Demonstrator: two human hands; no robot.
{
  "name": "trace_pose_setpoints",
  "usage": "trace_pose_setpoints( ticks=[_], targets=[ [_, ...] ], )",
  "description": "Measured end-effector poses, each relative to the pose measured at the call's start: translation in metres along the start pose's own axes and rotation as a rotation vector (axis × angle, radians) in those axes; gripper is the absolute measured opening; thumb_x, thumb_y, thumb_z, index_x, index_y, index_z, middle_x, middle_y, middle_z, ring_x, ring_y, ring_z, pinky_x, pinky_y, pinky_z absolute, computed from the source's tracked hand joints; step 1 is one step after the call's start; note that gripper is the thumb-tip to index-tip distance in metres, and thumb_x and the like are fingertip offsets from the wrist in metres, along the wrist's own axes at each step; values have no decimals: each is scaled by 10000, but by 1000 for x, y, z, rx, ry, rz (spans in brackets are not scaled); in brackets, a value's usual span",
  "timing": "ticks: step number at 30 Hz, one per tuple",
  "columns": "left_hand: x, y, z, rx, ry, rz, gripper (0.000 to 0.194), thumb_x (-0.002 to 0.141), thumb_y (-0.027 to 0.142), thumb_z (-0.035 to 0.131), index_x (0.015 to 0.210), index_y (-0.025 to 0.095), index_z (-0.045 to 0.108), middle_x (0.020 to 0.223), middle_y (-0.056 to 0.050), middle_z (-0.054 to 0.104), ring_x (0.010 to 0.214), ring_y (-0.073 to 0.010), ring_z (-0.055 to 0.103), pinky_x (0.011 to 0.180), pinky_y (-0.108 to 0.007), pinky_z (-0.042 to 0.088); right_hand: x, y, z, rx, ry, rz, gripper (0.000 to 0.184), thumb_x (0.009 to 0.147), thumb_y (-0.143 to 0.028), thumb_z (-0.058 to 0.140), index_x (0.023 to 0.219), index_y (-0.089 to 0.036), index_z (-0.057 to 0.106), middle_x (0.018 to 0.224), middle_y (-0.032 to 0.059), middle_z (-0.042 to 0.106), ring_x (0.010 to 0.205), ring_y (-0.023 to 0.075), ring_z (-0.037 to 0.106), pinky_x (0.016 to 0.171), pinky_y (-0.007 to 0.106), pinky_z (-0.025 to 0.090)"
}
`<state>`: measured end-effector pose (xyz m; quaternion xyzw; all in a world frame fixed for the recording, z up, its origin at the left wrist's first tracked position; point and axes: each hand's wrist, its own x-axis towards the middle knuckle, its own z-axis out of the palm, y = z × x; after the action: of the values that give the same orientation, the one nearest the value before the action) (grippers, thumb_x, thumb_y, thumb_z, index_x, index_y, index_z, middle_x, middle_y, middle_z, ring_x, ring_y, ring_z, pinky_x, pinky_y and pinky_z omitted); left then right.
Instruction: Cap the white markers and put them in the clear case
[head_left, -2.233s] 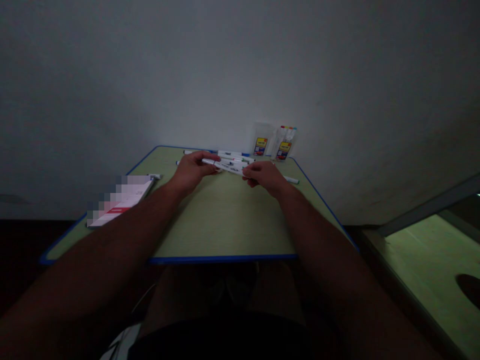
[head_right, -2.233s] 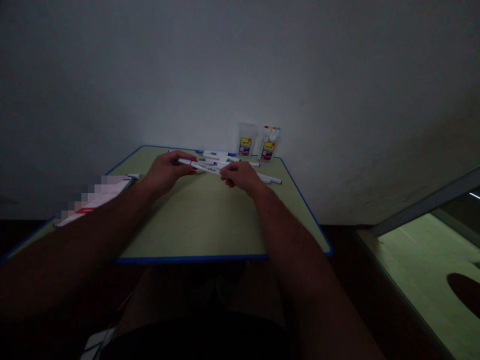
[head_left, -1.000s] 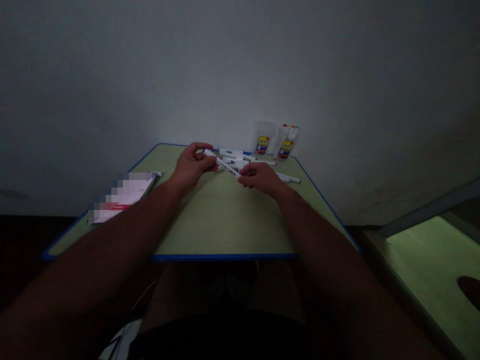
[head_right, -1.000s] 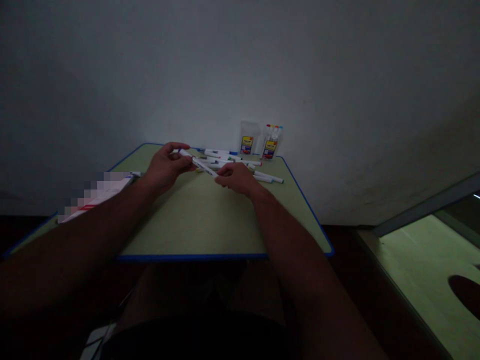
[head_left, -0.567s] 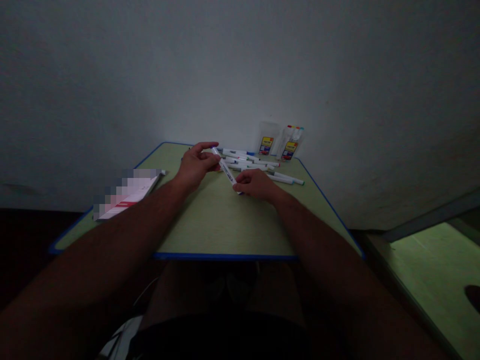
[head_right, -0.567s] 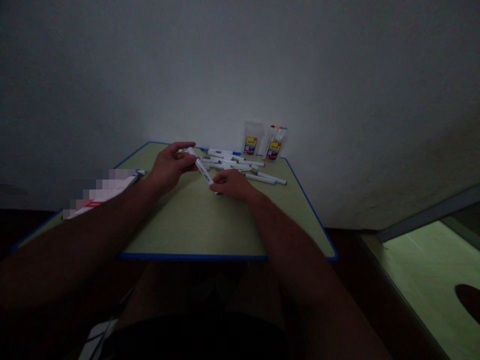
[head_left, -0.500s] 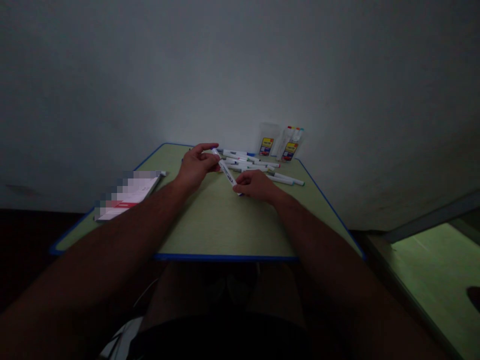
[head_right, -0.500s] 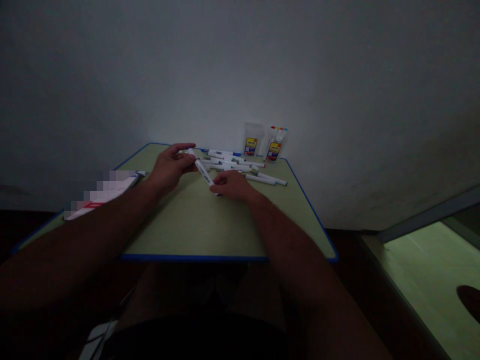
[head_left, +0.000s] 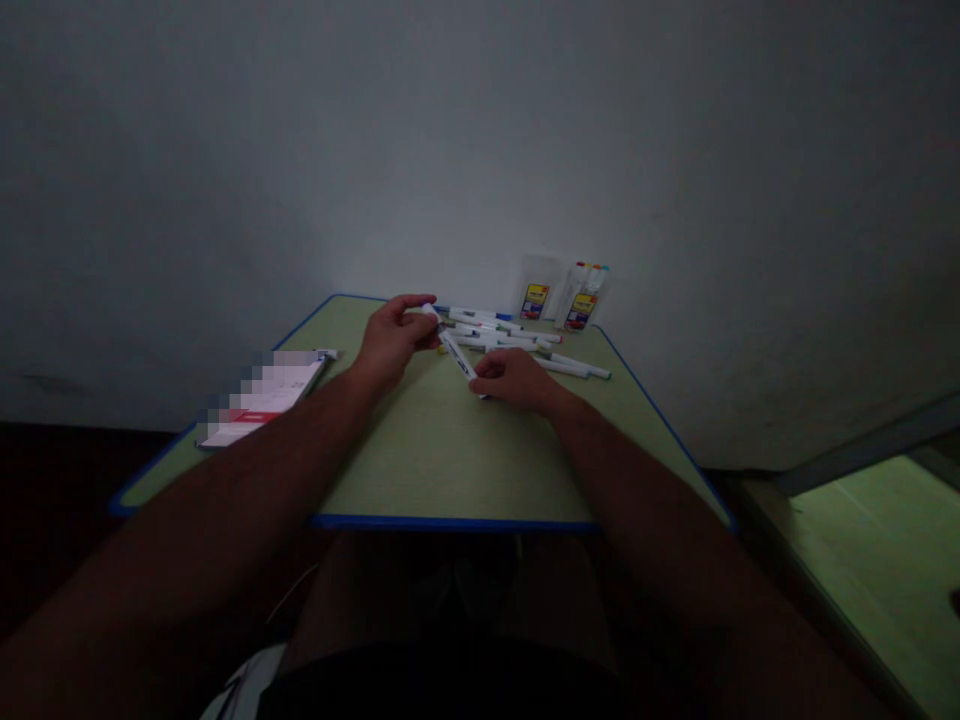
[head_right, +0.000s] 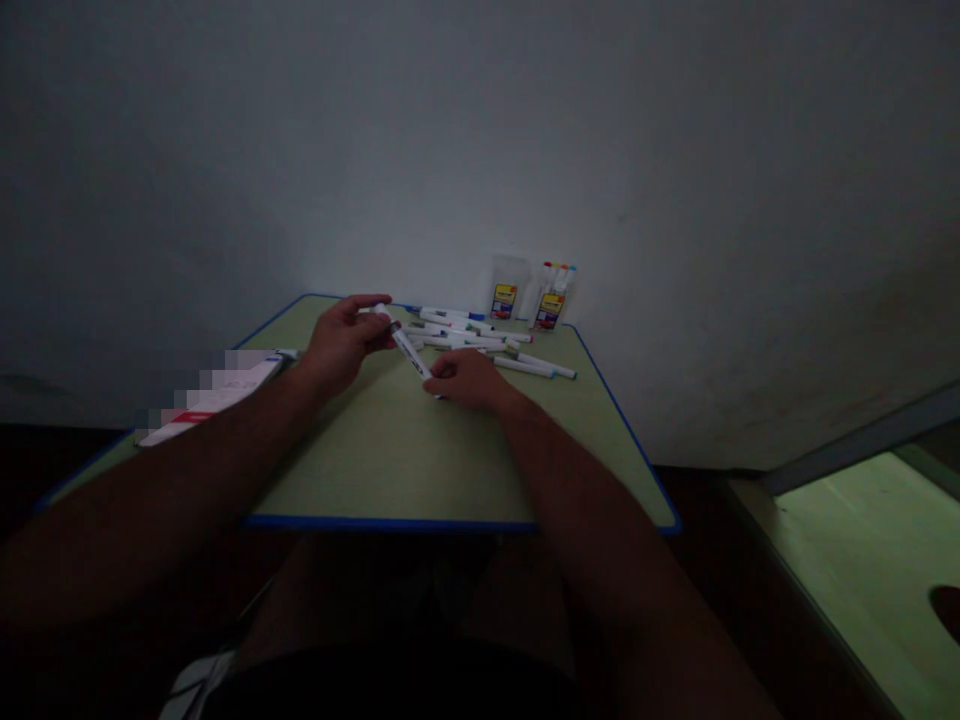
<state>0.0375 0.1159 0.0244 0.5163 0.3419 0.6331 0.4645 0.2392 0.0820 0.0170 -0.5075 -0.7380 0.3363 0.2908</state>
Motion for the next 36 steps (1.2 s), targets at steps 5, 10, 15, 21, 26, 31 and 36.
trace_pose_setpoints(
  ticks=[5, 10, 15, 21, 26, 31, 36],
  targets=[
    [-3, 1, 1, 47, -36, -13, 357, 686, 191, 762, 1034, 164, 685, 697, 7, 663, 608, -140, 655, 631, -308, 592, -1, -1, 0, 24, -13, 7, 64, 744, -169, 733, 750, -153, 672, 693, 7, 695, 606, 105, 628, 591, 221, 469],
    [-5, 4, 1, 91, -95, 26, 403, 707, 198, 761, 1098, 156, 676, 714, 12, 659, 634, -133, 659, 665, -306, 587, -2, -4, 0, -2, 5, -4, 74, 733, -175, 748, 758, -150, 684, 701, 12, 704, 608, 103, 626, 585, 215, 461],
    [-8, 8, 4, 120, -141, 99, 548, 689, 158, 761, 1221, 154, 630, 763, 5, 676, 658, -131, 660, 687, -308, 585, 0, -2, 3, -31, 57, -44, 81, 726, -193, 758, 765, -157, 698, 715, 11, 710, 635, 113, 634, 608, 230, 467],
    [-15, 10, 13, 150, -196, 157, 666, 684, 123, 750, 1324, 192, 583, 882, -32, 716, 740, -149, 684, 713, -304, 577, 4, 2, 10, -77, 111, -99, 81, 731, -206, 763, 781, -166, 714, 726, 8, 709, 672, 122, 637, 647, 245, 466],
    [-17, 7, 16, 179, -221, 218, 708, 704, 135, 738, 1379, 201, 534, 866, -24, 718, 744, -142, 674, 697, -273, 560, 4, 0, 12, -91, 117, -95, 82, 742, -203, 755, 796, -155, 716, 730, 9, 709, 671, 124, 636, 645, 244, 455],
    [-16, 4, 15, 173, -183, 208, 655, 716, 138, 725, 1343, 200, 545, 847, -16, 705, 722, -137, 663, 680, -270, 556, 4, 1, 13, -93, 122, -111, 76, 756, -210, 745, 807, -160, 718, 751, 12, 717, 690, 127, 643, 669, 253, 462],
    [-16, 3, 15, 178, -207, 133, 708, 668, 86, 729, 1333, 228, 531, 843, -2, 690, 707, -141, 670, 657, -261, 555, 4, 2, 12, -126, 140, -107, 67, 755, -217, 739, 789, -164, 715, 746, 13, 715, 689, 135, 641, 667, 259, 458]
  ],
)
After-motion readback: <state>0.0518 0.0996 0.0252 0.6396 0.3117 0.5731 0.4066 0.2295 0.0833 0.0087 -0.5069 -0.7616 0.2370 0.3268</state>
